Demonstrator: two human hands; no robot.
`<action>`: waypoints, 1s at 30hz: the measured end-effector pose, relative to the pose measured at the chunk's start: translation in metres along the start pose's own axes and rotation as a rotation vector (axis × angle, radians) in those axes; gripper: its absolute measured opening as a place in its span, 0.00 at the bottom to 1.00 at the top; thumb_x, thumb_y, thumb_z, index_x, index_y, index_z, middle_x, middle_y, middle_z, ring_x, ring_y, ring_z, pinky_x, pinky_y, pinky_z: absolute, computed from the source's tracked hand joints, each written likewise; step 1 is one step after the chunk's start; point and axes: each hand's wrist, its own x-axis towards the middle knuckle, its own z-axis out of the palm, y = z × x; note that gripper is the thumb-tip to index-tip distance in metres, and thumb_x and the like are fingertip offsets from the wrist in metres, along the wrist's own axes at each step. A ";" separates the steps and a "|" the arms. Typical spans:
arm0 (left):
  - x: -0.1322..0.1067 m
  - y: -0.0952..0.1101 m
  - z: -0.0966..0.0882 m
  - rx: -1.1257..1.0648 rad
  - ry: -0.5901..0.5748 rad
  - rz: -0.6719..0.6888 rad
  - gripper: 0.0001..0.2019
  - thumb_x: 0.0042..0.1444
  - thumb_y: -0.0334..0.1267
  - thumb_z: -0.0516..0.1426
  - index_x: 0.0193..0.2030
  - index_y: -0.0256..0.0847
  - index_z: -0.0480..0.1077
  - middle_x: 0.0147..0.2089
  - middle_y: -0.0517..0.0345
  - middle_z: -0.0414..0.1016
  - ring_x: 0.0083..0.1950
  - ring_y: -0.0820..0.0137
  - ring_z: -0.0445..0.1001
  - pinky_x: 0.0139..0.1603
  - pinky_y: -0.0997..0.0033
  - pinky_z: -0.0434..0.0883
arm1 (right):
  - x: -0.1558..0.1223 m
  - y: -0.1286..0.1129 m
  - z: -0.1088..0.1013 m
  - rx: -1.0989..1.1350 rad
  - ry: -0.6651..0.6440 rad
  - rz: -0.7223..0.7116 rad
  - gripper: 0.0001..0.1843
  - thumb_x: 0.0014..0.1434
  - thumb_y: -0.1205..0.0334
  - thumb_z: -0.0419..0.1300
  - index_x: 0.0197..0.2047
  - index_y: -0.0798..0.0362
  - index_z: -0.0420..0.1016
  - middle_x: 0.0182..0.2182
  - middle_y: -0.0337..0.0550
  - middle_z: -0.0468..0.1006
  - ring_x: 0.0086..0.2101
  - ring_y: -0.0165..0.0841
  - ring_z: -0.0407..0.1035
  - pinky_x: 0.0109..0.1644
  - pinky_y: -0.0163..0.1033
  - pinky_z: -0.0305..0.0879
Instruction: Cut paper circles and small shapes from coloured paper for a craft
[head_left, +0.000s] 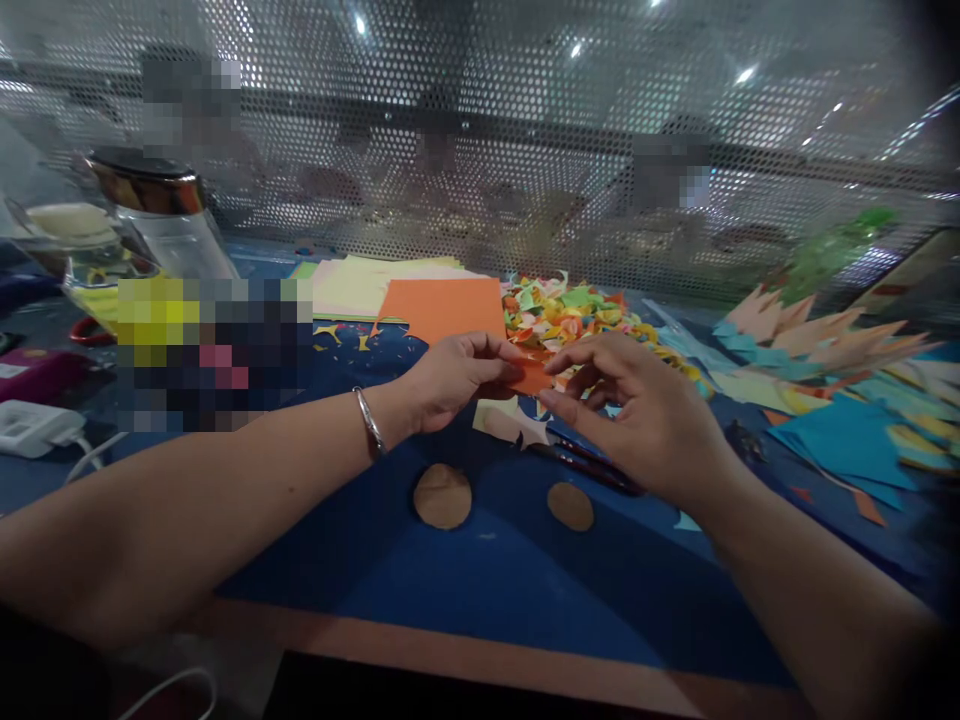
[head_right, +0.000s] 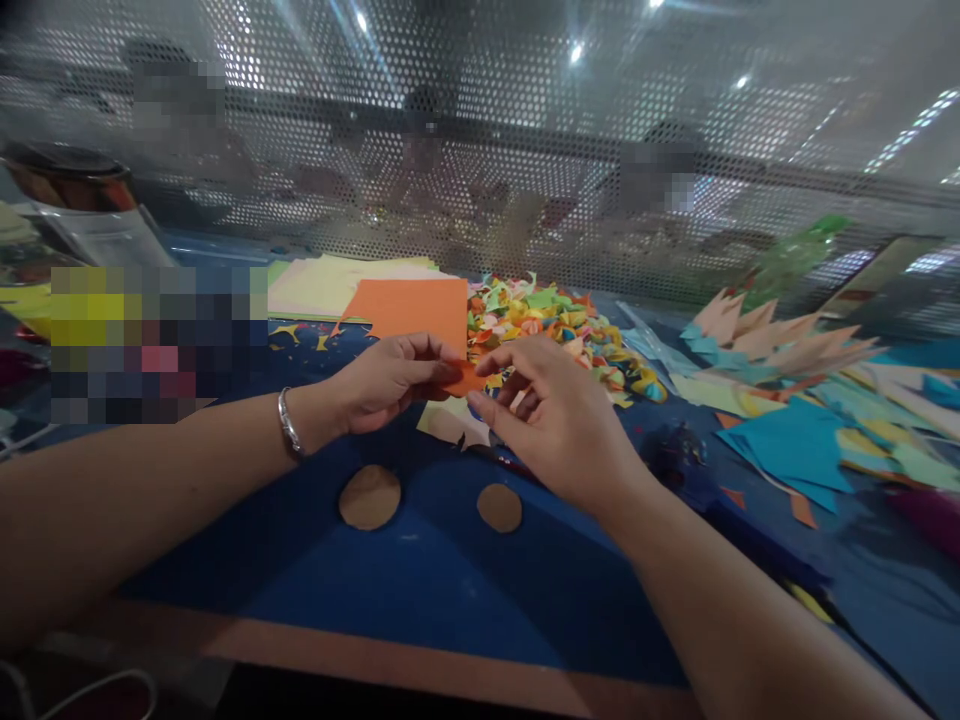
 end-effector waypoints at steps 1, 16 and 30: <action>0.000 0.001 0.000 -0.010 0.018 0.000 0.08 0.53 0.18 0.58 0.30 0.33 0.67 0.26 0.63 0.72 0.26 0.80 0.73 0.34 0.76 0.70 | 0.000 0.000 0.000 -0.004 -0.011 -0.032 0.10 0.60 0.55 0.63 0.43 0.49 0.72 0.41 0.45 0.73 0.31 0.31 0.72 0.31 0.37 0.69; -0.009 -0.003 0.004 0.016 -0.157 0.059 0.07 0.57 0.34 0.61 0.30 0.33 0.72 0.30 0.57 0.77 0.32 0.74 0.78 0.41 0.70 0.73 | 0.002 0.003 0.002 0.104 0.052 0.131 0.07 0.59 0.57 0.62 0.35 0.51 0.72 0.23 0.37 0.71 0.22 0.29 0.66 0.26 0.36 0.63; -0.007 -0.010 0.001 0.246 -0.225 0.172 0.07 0.56 0.35 0.62 0.35 0.32 0.73 0.29 0.57 0.77 0.32 0.75 0.78 0.37 0.73 0.75 | 0.001 0.002 0.001 0.097 0.014 0.154 0.10 0.61 0.54 0.61 0.34 0.52 0.72 0.26 0.38 0.73 0.23 0.28 0.67 0.27 0.36 0.65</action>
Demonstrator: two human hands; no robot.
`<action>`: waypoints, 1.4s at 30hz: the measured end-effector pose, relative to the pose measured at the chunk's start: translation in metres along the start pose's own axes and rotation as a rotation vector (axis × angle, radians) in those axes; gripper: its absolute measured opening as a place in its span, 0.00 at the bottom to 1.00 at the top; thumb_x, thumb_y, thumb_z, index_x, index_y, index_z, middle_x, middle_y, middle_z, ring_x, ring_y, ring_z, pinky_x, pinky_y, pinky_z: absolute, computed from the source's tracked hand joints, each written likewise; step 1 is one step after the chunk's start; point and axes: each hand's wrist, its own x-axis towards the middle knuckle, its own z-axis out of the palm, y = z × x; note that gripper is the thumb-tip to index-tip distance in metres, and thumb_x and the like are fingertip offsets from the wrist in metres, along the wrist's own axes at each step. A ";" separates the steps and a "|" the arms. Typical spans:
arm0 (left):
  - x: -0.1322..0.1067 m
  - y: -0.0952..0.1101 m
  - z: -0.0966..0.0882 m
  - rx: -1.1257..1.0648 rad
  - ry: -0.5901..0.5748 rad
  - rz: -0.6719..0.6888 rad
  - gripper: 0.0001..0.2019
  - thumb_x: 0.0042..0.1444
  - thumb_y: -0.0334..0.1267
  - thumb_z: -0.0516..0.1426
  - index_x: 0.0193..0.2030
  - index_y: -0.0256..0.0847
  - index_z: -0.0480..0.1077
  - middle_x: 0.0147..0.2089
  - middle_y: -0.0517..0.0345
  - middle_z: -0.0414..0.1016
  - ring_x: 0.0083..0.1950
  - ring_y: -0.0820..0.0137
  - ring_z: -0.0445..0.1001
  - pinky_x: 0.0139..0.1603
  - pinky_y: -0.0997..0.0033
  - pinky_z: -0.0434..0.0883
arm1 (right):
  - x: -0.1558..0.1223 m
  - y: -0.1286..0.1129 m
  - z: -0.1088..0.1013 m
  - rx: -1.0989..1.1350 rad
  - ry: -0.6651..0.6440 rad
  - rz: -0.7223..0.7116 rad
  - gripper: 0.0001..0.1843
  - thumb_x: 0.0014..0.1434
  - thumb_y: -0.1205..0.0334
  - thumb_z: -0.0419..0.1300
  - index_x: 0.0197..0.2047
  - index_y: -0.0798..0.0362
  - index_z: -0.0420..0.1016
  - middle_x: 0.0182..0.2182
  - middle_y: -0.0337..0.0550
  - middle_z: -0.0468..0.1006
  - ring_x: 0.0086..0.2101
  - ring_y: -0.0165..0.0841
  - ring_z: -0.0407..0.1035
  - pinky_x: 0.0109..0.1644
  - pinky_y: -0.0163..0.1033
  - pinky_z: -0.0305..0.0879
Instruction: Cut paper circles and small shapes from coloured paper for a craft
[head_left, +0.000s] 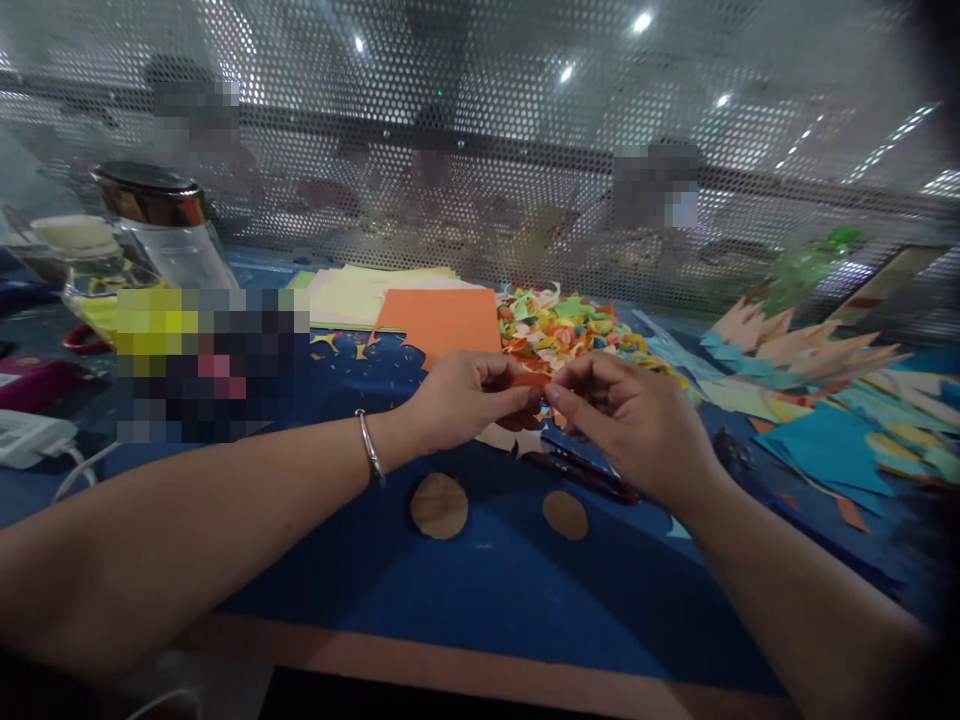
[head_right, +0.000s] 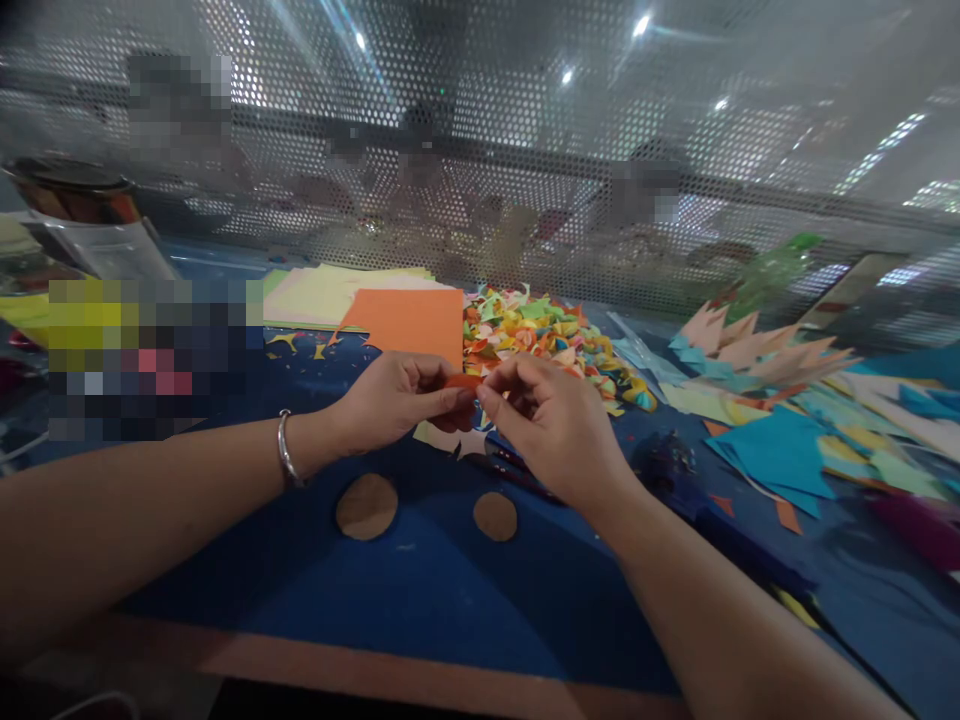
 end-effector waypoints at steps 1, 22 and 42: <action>0.000 0.001 0.000 0.005 0.000 -0.005 0.06 0.57 0.35 0.62 0.35 0.32 0.73 0.29 0.57 0.77 0.32 0.75 0.78 0.37 0.74 0.75 | 0.000 0.000 0.000 0.005 0.003 0.000 0.10 0.61 0.54 0.61 0.34 0.52 0.71 0.26 0.38 0.73 0.23 0.28 0.67 0.27 0.36 0.65; -0.004 0.002 0.001 0.168 -0.005 0.051 0.09 0.63 0.37 0.56 0.32 0.36 0.70 0.26 0.59 0.75 0.27 0.78 0.75 0.32 0.75 0.74 | 0.001 0.000 0.003 0.068 -0.021 0.022 0.14 0.61 0.49 0.61 0.39 0.52 0.70 0.30 0.41 0.74 0.25 0.29 0.68 0.27 0.36 0.67; -0.006 0.009 -0.002 0.540 0.044 0.055 0.09 0.48 0.36 0.58 0.23 0.40 0.61 0.19 0.68 0.61 0.21 0.77 0.69 0.21 0.79 0.63 | 0.000 -0.008 -0.001 0.026 -0.205 -0.010 0.15 0.64 0.50 0.56 0.32 0.51 0.68 0.20 0.34 0.67 0.19 0.26 0.63 0.23 0.33 0.58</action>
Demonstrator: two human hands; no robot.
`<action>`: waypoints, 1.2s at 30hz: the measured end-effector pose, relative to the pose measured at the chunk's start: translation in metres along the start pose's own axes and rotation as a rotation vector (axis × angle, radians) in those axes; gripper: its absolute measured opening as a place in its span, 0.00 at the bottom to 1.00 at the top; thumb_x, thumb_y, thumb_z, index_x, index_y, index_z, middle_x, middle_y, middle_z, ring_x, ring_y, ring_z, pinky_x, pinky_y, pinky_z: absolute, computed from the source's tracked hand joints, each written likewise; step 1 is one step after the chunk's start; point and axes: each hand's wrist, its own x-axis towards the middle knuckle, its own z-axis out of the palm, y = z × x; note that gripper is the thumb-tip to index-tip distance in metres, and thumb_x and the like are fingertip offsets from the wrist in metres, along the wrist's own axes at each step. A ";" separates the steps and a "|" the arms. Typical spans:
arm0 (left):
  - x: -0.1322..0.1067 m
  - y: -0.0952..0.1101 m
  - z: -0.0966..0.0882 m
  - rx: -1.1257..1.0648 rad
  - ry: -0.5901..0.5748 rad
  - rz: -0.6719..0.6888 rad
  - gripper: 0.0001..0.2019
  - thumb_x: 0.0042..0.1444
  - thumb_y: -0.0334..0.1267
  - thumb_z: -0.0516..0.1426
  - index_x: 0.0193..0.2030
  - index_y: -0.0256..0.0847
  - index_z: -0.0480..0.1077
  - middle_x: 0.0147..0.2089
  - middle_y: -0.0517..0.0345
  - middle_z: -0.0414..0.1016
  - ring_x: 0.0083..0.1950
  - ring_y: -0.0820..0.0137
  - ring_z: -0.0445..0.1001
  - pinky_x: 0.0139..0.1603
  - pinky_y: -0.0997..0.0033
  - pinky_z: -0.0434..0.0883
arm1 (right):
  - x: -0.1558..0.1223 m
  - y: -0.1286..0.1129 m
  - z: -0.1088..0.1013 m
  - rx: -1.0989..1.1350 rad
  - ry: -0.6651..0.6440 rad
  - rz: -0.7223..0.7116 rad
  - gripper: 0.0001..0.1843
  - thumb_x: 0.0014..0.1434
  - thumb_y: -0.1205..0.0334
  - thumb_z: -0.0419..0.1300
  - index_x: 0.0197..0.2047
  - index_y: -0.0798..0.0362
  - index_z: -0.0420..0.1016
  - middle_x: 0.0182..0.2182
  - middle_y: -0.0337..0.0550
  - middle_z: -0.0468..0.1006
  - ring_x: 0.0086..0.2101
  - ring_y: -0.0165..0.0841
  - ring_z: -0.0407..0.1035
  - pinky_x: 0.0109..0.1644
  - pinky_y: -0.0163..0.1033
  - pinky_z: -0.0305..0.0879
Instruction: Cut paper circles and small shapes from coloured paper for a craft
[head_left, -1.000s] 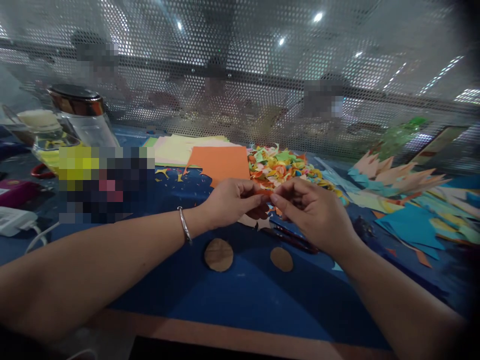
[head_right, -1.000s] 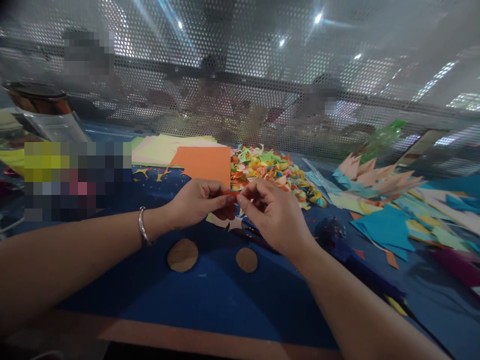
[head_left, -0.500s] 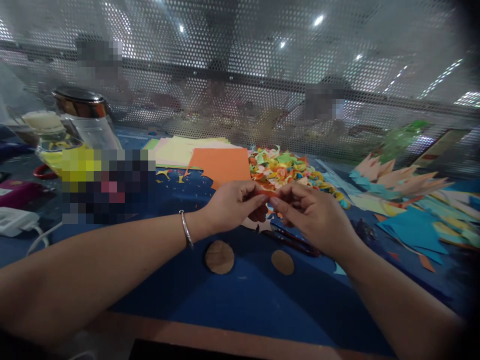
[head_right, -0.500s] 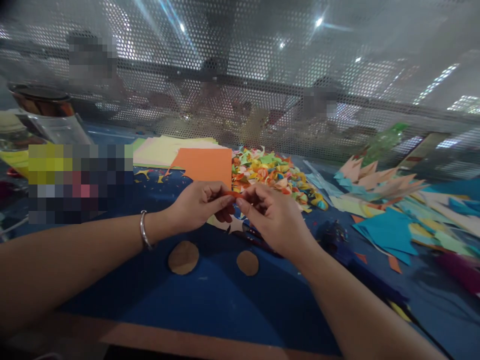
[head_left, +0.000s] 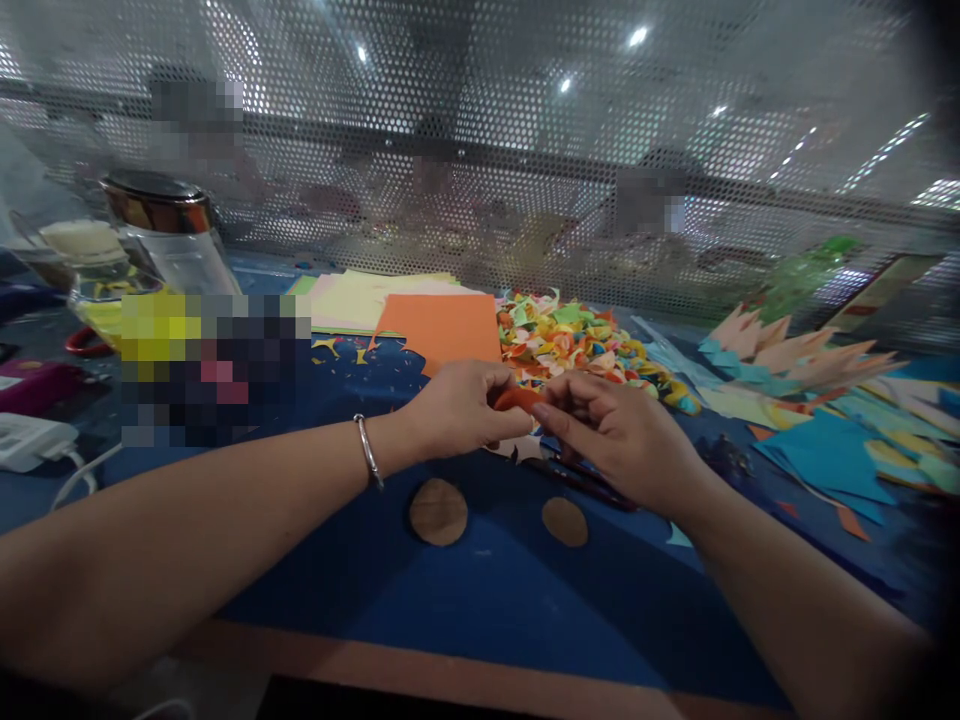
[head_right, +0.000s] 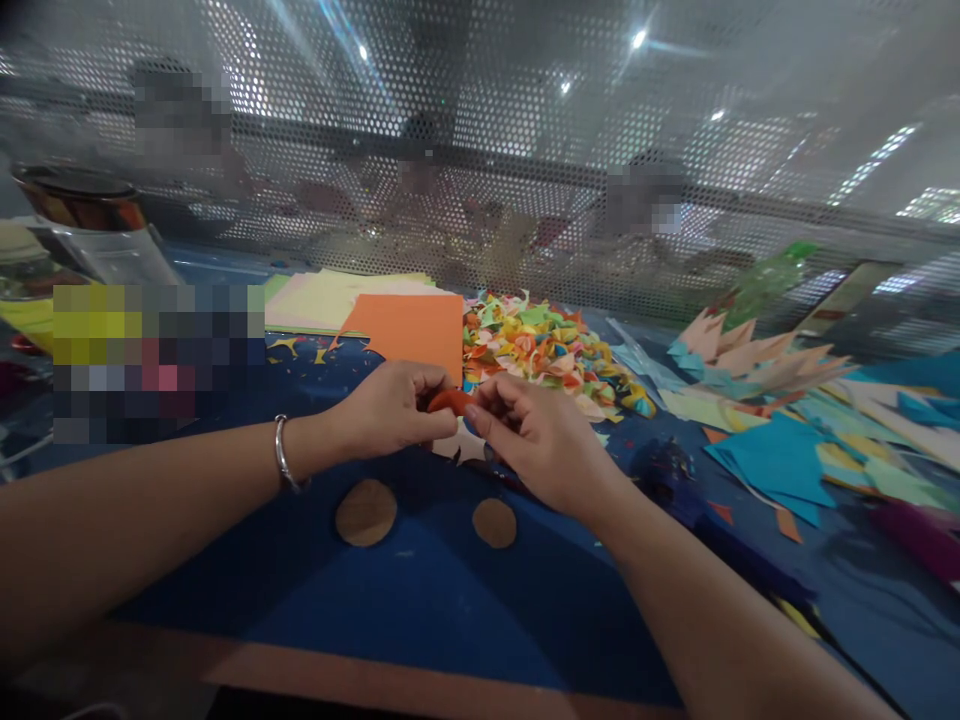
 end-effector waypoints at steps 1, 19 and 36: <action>0.000 0.000 -0.001 0.035 0.006 -0.004 0.10 0.48 0.37 0.58 0.23 0.40 0.60 0.19 0.67 0.62 0.21 0.77 0.68 0.20 0.78 0.62 | 0.000 -0.001 0.000 -0.005 0.002 0.008 0.14 0.64 0.51 0.57 0.32 0.51 0.68 0.20 0.34 0.67 0.19 0.26 0.63 0.23 0.33 0.58; 0.005 -0.001 -0.006 0.027 0.043 0.110 0.09 0.51 0.33 0.60 0.40 0.35 0.74 0.32 0.58 0.77 0.32 0.75 0.72 0.34 0.75 0.68 | 0.002 0.003 -0.005 0.015 -0.076 0.055 0.16 0.62 0.48 0.57 0.33 0.53 0.70 0.19 0.35 0.68 0.18 0.27 0.65 0.22 0.33 0.59; 0.008 -0.003 -0.004 -0.454 0.080 -0.256 0.06 0.48 0.23 0.60 0.25 0.35 0.71 0.23 0.61 0.73 0.24 0.79 0.69 0.30 0.75 0.66 | 0.005 0.021 -0.009 -0.107 0.114 0.012 0.05 0.57 0.60 0.58 0.32 0.52 0.71 0.22 0.37 0.71 0.21 0.27 0.63 0.24 0.34 0.60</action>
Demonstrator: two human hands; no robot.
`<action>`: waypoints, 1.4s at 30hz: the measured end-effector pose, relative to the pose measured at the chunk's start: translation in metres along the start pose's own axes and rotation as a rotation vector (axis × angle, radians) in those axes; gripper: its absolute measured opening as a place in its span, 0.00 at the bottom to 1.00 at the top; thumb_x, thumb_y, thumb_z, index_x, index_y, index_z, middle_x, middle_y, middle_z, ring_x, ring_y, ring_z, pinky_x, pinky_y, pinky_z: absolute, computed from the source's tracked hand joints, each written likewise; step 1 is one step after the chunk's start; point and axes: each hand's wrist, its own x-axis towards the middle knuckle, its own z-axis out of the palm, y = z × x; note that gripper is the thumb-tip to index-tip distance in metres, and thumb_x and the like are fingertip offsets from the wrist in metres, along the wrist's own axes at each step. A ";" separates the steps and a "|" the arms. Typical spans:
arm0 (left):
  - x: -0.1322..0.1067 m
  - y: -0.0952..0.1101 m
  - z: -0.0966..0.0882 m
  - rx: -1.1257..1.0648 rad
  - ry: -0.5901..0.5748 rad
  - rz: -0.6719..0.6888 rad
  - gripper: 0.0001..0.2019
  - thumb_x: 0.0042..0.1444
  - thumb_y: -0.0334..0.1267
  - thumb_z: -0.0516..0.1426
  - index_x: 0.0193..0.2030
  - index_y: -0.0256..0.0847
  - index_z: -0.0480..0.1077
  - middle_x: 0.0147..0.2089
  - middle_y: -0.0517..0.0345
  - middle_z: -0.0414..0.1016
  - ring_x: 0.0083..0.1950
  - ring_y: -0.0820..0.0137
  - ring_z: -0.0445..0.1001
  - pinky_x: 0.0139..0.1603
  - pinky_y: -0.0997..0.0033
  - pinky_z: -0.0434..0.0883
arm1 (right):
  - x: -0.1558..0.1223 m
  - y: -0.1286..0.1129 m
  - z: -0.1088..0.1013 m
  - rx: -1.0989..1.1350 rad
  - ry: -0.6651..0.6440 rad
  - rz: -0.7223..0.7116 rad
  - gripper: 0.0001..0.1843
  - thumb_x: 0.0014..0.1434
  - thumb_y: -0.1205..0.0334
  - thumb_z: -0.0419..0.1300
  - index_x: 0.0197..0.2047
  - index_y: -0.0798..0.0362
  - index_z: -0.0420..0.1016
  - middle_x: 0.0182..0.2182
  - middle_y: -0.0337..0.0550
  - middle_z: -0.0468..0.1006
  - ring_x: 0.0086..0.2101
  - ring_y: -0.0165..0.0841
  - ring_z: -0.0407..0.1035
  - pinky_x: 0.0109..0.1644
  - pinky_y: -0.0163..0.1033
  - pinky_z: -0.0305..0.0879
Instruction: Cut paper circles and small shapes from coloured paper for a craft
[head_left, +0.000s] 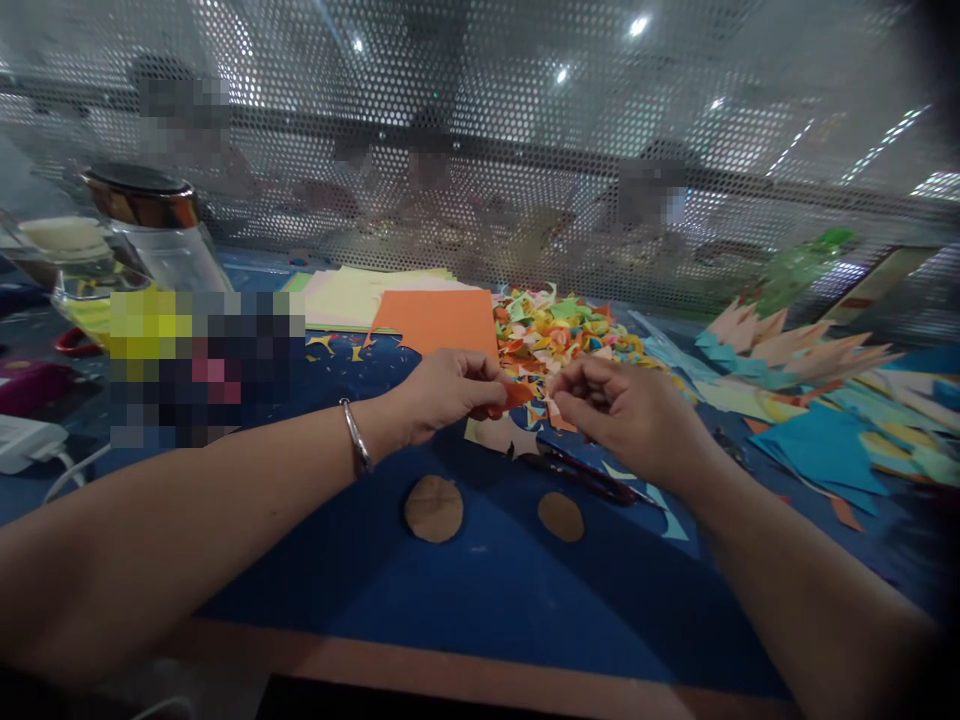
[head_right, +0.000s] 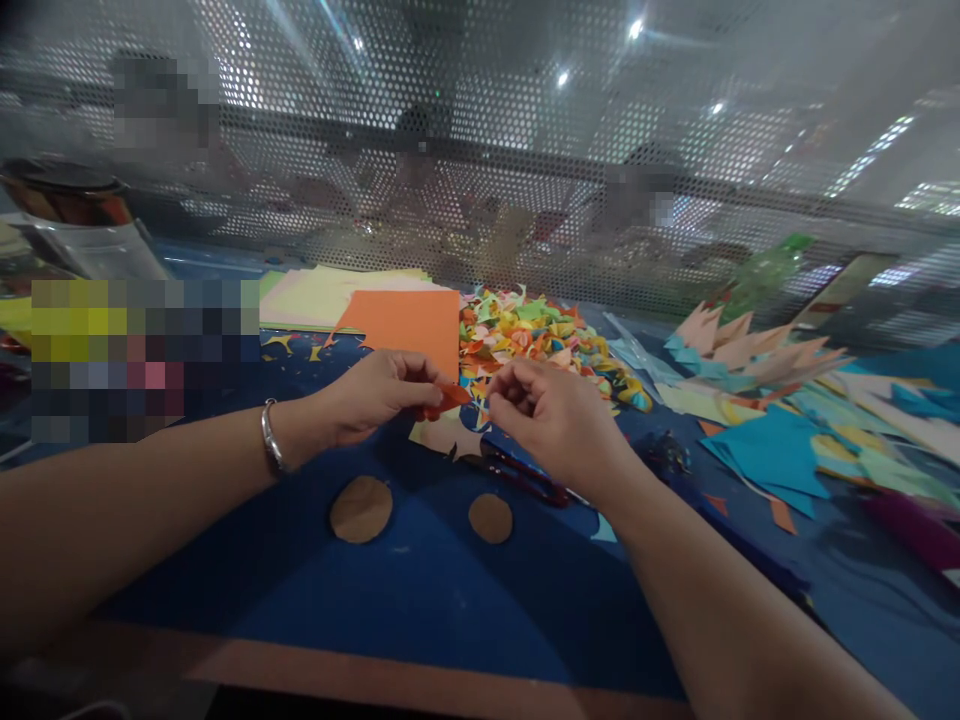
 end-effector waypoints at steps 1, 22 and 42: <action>-0.001 0.001 0.001 -0.061 0.026 -0.047 0.07 0.49 0.23 0.60 0.25 0.35 0.70 0.22 0.60 0.74 0.24 0.78 0.70 0.30 0.76 0.66 | -0.001 -0.001 0.000 -0.022 0.041 -0.023 0.04 0.58 0.60 0.58 0.33 0.52 0.71 0.24 0.37 0.72 0.21 0.27 0.63 0.25 0.34 0.61; -0.010 0.008 0.016 -0.439 0.057 -0.156 0.04 0.56 0.25 0.59 0.31 0.34 0.71 0.26 0.61 0.75 0.26 0.78 0.75 0.35 0.76 0.69 | -0.008 -0.015 0.009 -0.089 0.090 -0.339 0.05 0.63 0.62 0.59 0.37 0.52 0.75 0.30 0.41 0.73 0.27 0.29 0.66 0.30 0.36 0.63; -0.013 -0.002 0.017 -0.321 -0.058 0.111 0.06 0.47 0.29 0.66 0.32 0.32 0.75 0.31 0.57 0.78 0.35 0.74 0.78 0.47 0.68 0.74 | -0.003 -0.010 0.012 0.150 0.132 -0.043 0.11 0.60 0.53 0.62 0.33 0.52 0.73 0.26 0.39 0.73 0.22 0.27 0.65 0.25 0.35 0.63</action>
